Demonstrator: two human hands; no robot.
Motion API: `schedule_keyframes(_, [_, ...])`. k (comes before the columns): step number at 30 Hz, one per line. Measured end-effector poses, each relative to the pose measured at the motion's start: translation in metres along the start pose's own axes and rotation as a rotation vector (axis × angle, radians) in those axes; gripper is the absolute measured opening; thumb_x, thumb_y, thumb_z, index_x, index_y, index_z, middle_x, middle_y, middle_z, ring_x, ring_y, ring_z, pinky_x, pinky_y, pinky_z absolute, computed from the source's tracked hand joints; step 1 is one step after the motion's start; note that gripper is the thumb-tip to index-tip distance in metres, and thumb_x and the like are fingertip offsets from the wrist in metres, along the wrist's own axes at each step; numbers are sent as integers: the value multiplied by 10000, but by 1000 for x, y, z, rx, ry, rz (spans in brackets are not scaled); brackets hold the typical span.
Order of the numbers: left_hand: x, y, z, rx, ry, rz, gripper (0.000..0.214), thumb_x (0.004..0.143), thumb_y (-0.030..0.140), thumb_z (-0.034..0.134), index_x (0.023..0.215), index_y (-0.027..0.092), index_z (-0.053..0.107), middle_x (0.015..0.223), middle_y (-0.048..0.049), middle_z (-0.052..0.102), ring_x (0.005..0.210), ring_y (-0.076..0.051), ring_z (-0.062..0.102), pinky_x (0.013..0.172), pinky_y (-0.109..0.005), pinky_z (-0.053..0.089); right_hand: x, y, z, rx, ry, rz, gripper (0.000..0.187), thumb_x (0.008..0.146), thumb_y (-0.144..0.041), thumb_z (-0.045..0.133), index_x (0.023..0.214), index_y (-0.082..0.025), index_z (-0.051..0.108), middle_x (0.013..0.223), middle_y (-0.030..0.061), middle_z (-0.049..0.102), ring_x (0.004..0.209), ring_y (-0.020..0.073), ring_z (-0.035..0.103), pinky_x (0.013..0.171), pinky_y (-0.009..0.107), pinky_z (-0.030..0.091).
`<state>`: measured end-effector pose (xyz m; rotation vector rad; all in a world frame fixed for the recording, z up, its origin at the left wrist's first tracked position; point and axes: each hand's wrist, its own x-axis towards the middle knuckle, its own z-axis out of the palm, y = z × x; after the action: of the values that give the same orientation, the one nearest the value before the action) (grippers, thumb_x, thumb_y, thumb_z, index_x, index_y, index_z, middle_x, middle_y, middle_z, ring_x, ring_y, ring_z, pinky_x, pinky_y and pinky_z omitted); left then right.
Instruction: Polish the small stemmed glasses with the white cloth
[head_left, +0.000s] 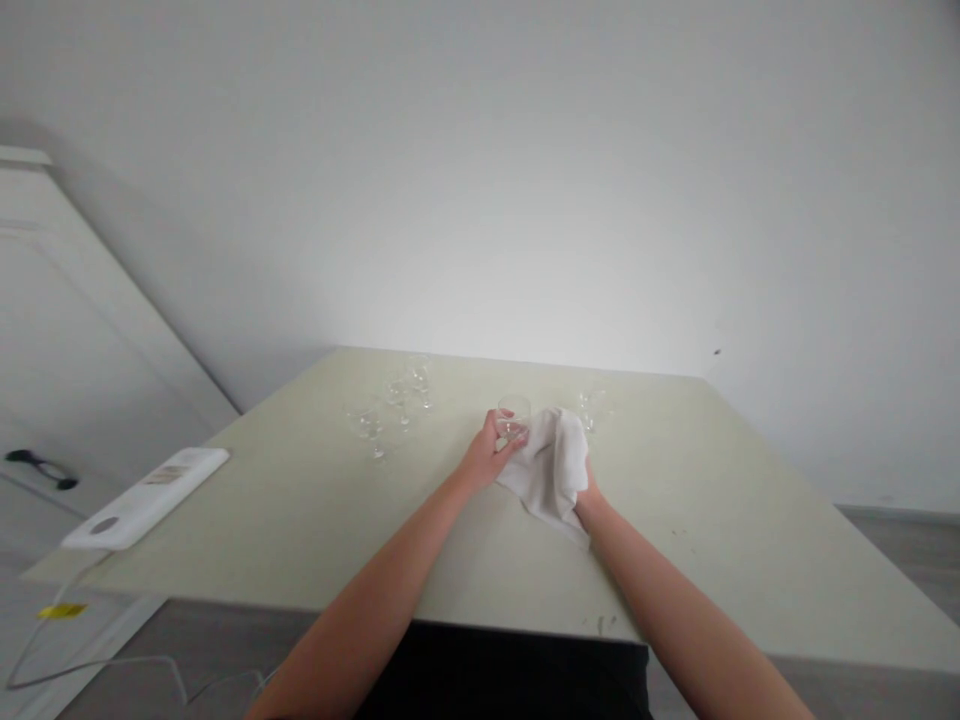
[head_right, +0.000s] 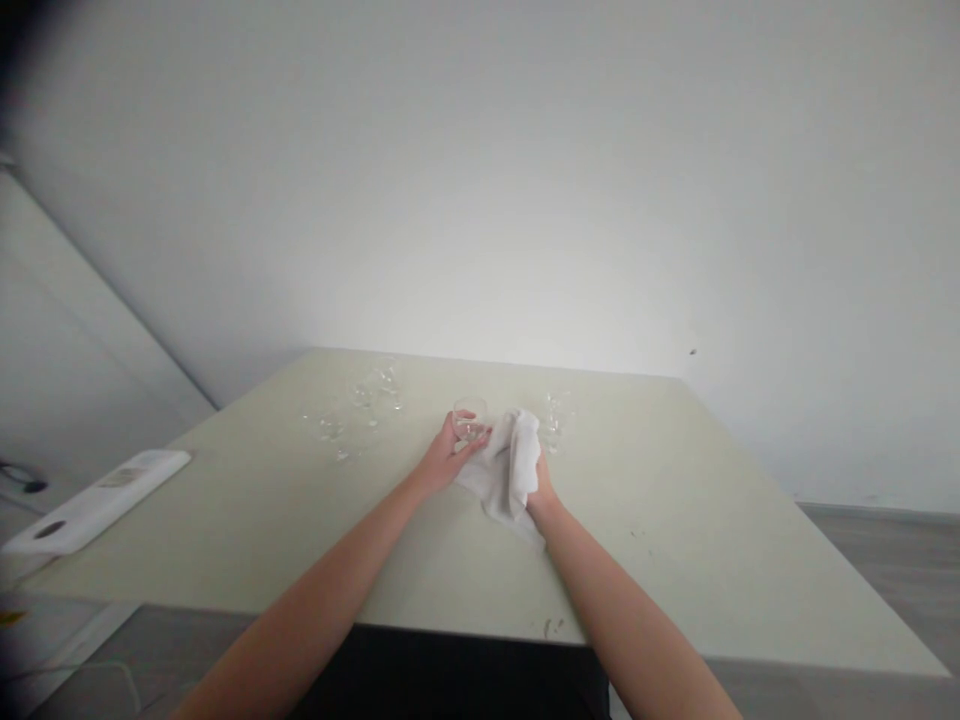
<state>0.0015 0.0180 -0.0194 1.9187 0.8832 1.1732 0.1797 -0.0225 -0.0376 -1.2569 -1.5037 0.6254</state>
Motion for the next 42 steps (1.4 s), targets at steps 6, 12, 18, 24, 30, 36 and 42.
schedule_keyframes(6, [4, 0, 0, -117, 109, -78, 554, 748, 461, 716, 1197, 190, 537, 955, -22, 610, 768, -136, 589, 684, -259, 487, -5, -11, 9, 70, -20, -66, 530, 818, -362, 584, 1284, -158, 438, 1271, 132, 576, 1162, 241, 543, 1025, 388, 419])
schedule_keyframes(12, [1, 3, 5, -233, -73, -99, 586, 711, 450, 752, 1179, 174, 532, 954, -37, 627, 849, -157, 612, 720, -261, 497, -7, -20, 10, -138, -137, -140, 298, 774, -185, 546, 1067, -157, 591, 985, 83, 685, 876, 215, 609, 822, 333, 470])
schedule_keyframes(18, [3, 7, 0, -285, 53, -145, 576, 677, 486, 771, 1091, 176, 517, 909, -24, 637, 794, -140, 612, 668, -241, 467, -5, -22, 5, -63, -161, -100, 205, 834, -279, 533, 958, -166, 651, 873, 42, 696, 781, 186, 589, 721, 279, 460])
schedule_keyframes(24, [3, 14, -6, -537, -77, -146, 475, 751, 504, 697, 1048, 174, 529, 1076, -98, 676, 964, -206, 639, 753, -296, 477, -6, -24, 6, 202, -273, 35, 323, 888, -403, 485, 991, -155, 664, 827, 47, 693, 715, 179, 594, 631, 261, 468])
schedule_keyframes(30, [3, 17, -7, -465, 80, -203, 578, 681, 478, 766, 1111, 158, 551, 1002, -64, 671, 885, -171, 632, 786, -290, 464, -7, -25, 5, -24, -229, -33, 217, 820, -329, 544, 853, -153, 666, 757, 26, 652, 691, 163, 549, 652, 259, 441])
schedule_keyframes(36, [2, 18, -9, -698, -25, -166, 537, 738, 437, 721, 1165, 179, 524, 1161, -105, 641, 974, -192, 629, 838, -327, 471, -8, -25, 8, 214, -350, 124, 326, 844, -436, 520, 857, -143, 661, 704, 19, 631, 615, 141, 521, 562, 231, 417])
schedule_keyframes(42, [4, 17, -11, -521, 59, -210, 566, 720, 451, 742, 1180, 174, 563, 999, -54, 662, 860, -154, 612, 721, -251, 439, -8, -20, 12, 81, -237, 10, 261, 827, -381, 557, 849, -142, 660, 748, 7, 635, 697, 145, 527, 663, 244, 433])
